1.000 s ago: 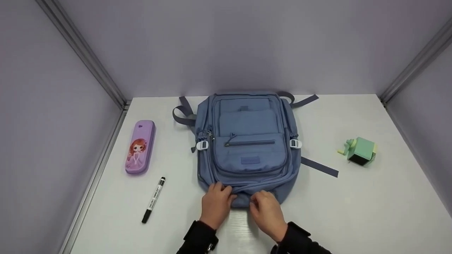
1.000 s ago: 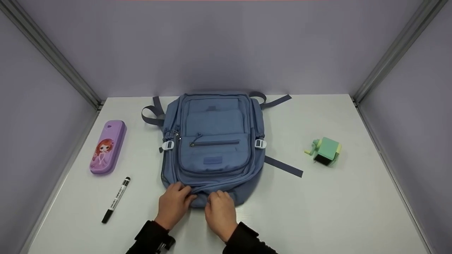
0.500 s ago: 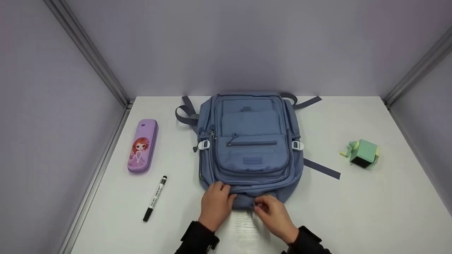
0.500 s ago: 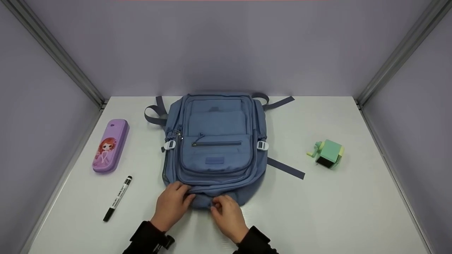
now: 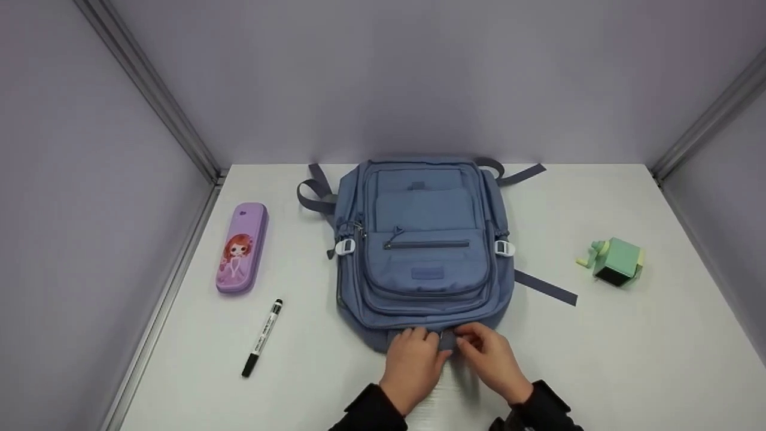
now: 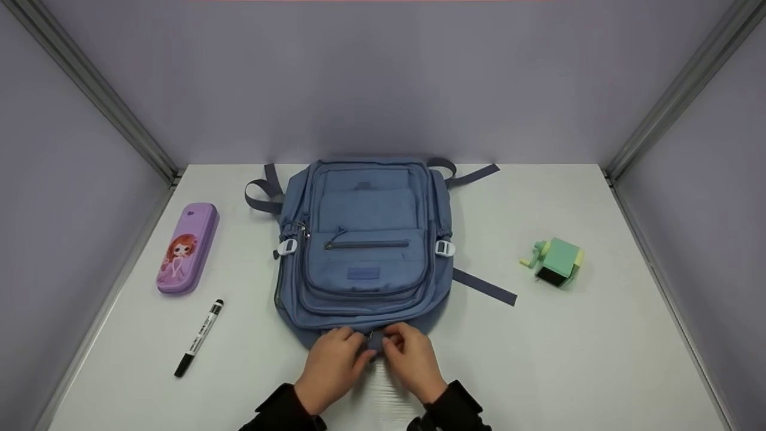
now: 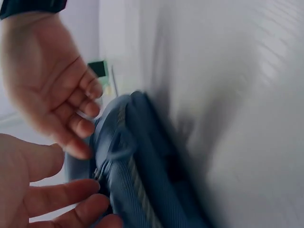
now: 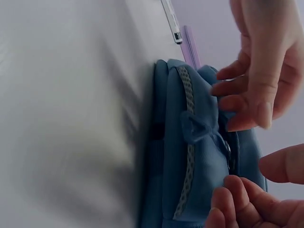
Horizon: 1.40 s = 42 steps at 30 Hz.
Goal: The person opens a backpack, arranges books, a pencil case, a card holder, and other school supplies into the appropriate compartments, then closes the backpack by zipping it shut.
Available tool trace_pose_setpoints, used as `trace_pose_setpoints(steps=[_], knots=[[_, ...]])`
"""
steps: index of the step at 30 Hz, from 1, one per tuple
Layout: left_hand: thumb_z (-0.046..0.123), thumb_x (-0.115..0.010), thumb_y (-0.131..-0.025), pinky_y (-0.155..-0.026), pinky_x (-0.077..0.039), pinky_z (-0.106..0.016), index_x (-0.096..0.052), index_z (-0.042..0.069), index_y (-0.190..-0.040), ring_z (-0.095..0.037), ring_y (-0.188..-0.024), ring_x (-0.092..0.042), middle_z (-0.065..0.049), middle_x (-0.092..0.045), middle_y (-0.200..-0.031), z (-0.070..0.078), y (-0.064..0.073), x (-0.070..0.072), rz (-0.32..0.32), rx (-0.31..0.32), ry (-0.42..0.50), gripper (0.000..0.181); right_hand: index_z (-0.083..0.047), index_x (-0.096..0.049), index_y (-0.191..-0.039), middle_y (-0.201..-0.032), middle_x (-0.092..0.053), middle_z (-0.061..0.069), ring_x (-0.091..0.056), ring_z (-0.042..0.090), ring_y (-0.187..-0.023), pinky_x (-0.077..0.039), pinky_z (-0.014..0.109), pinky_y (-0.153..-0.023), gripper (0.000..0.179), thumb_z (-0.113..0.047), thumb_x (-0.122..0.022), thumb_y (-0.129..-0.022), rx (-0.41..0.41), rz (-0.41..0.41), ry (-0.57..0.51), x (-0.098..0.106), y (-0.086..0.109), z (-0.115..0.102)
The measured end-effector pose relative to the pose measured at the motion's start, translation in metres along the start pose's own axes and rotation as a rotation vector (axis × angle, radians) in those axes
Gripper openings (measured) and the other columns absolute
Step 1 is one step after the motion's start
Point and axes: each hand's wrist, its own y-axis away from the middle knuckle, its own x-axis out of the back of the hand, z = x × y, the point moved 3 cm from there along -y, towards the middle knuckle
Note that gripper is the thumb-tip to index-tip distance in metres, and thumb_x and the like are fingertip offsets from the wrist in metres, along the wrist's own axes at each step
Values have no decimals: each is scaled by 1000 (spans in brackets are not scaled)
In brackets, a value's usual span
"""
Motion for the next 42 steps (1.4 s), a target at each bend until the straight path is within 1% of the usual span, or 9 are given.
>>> trace_pose_setpoints(steps=[4, 8, 12, 17, 23, 27, 32, 37, 42], knots=[[41, -74, -87, -59, -51, -30, -68, 12, -87, -18, -68, -63, -2, -62, -77, 15, -7, -12, 39, 62, -105, 30, 1, -69, -105, -90, -69, 8, -57, 3, -74, -48, 20, -68, 15, -4, -64, -92, -39, 30, -33, 3, 1, 3], [31, -82, -76, -48, -48, -27, -65, 14, -78, -14, -56, -60, 1, -60, -69, 28, -9, -19, 189, 120, -285, 24, 1, -70, -105, -90, -69, 9, -56, 2, -74, -48, 20, -69, 15, -3, -64, -92, -47, 34, -35, 5, 2, 6], [18, -81, -68, -44, -46, -26, -63, 16, -74, -12, -50, -58, 2, -57, -64, 32, -7, -24, 290, 139, -381, 19, 2, -70, -105, -90, -69, 9, -56, 2, -74, -48, 19, -69, 16, -3, -63, -91, -44, 36, -25, 7, 2, 7], [17, -77, -72, -47, -46, -26, -65, 16, -76, -13, -58, -56, 1, -56, -70, 29, -3, -25, 301, 134, -390, 13, 2, -69, -104, -91, -69, 9, -56, 2, -75, -48, 19, -69, 15, -3, -64, -91, -40, 34, -21, 5, 3, 6], [20, -75, -74, -52, -44, -25, -69, 15, -79, -13, -69, -52, 1, -57, -75, 21, 5, -18, 294, 94, -419, 9, 2, -68, -105, -88, -67, 8, -58, 3, -74, -49, 20, -67, 17, -4, -68, -89, 26, -5, -3, -3, 7, 6], [19, -80, -70, -51, -43, -24, -63, 14, -79, -13, -65, -54, 2, -58, -71, 15, 8, -10, 333, 45, -288, 20, 1, -66, -104, -91, -67, 9, -57, 2, -75, -50, 20, -66, 19, -1, -70, -86, 93, 14, -21, -8, 7, 7], [9, -75, -78, -54, -45, -24, -57, 13, -79, -13, -62, -58, 3, -60, -69, 9, 8, 2, 319, 3, 62, 18, -1, -64, -105, -94, -63, 6, -55, 3, -75, -49, 20, -63, 32, 11, -73, -76, 382, 235, 93, -10, 6, 5], [5, -65, -89, -61, -44, -22, -59, 11, -86, -11, -67, -58, 0, -60, -75, 7, 4, 11, 192, 1, 359, 9, -4, -67, -100, -91, -60, 6, -53, 13, -79, -42, 21, -70, 40, 11, -81, -65, 653, 448, 307, -11, 3, 2], [8, -56, -99, -66, -43, -19, -60, 10, -93, -7, -71, -53, -2, -60, -81, 6, 2, 14, 46, 19, 542, 7, -6, -70, -93, -91, -62, 7, -54, 20, -82, -42, 28, -75, 38, 4, -87, -60, 809, 525, 407, -12, -3, -5]])
